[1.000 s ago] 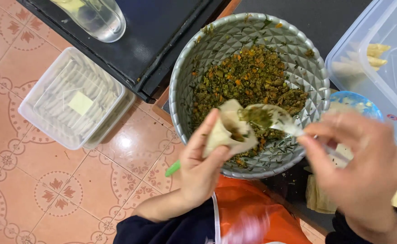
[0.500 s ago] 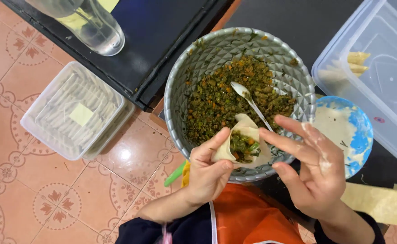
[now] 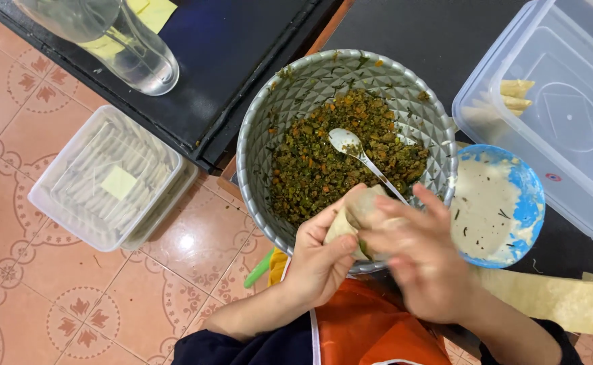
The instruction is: Filling pastry wrappers with a savory mixture and folding them into triangles, sealing with paste.
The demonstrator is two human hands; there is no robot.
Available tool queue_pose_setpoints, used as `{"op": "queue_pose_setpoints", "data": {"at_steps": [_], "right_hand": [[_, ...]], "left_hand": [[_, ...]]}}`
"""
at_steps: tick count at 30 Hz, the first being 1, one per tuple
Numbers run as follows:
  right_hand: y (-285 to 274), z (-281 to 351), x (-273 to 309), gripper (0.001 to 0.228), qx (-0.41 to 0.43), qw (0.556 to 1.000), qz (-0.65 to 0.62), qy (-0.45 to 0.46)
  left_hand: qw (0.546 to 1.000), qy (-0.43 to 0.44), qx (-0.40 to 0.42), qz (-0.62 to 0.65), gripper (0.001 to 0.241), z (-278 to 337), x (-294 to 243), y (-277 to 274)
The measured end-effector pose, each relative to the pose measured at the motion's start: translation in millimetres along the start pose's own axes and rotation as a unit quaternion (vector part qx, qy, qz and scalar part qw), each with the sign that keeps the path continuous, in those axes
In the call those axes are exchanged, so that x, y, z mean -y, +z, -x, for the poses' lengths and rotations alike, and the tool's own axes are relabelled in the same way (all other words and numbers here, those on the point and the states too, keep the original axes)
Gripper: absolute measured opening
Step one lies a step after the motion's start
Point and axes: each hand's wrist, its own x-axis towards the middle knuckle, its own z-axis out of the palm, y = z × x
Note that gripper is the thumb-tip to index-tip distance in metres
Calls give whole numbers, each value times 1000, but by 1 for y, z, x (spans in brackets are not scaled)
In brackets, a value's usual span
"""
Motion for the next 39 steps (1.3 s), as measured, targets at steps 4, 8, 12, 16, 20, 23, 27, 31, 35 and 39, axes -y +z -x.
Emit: {"op": "queue_pose_setpoints", "data": {"at_steps": [4,8,12,16,20,23,27,31,35,39], "right_hand": [[-21,-9,16,18,-66,985,-76,143],[13,-7,10,136,-51,736,-596,317],[27,-2,22,117,-354,703,-556,267],[18,8,28,44,-206,835,-486,156],[3,20,8,37,69,971,-230,17],[-22,10,13,47,112,939,-318,68],[-16,20,4,90,-195,916,-340,84],[-18,3,-1,78,-6,971,-184,149],[-28,21,-4,92,-98,979,-104,142],[-17,45,-16,52,28,996,-33,82]], "left_hand": [[998,61,-18,-12,42,-7,-1,3],[990,84,-62,-100,50,-3,11,2],[963,148,-93,-206,40,-6,19,7],[987,23,-78,-136,50,-7,1,35],[981,-43,98,-159,76,-4,-25,50],[967,-23,147,-205,59,-5,-23,38],[970,-30,177,-163,67,-3,-14,39],[957,-56,161,-234,84,-5,-7,37],[700,336,110,-620,23,-9,-21,52],[861,-92,108,-487,63,1,11,-2]]}}
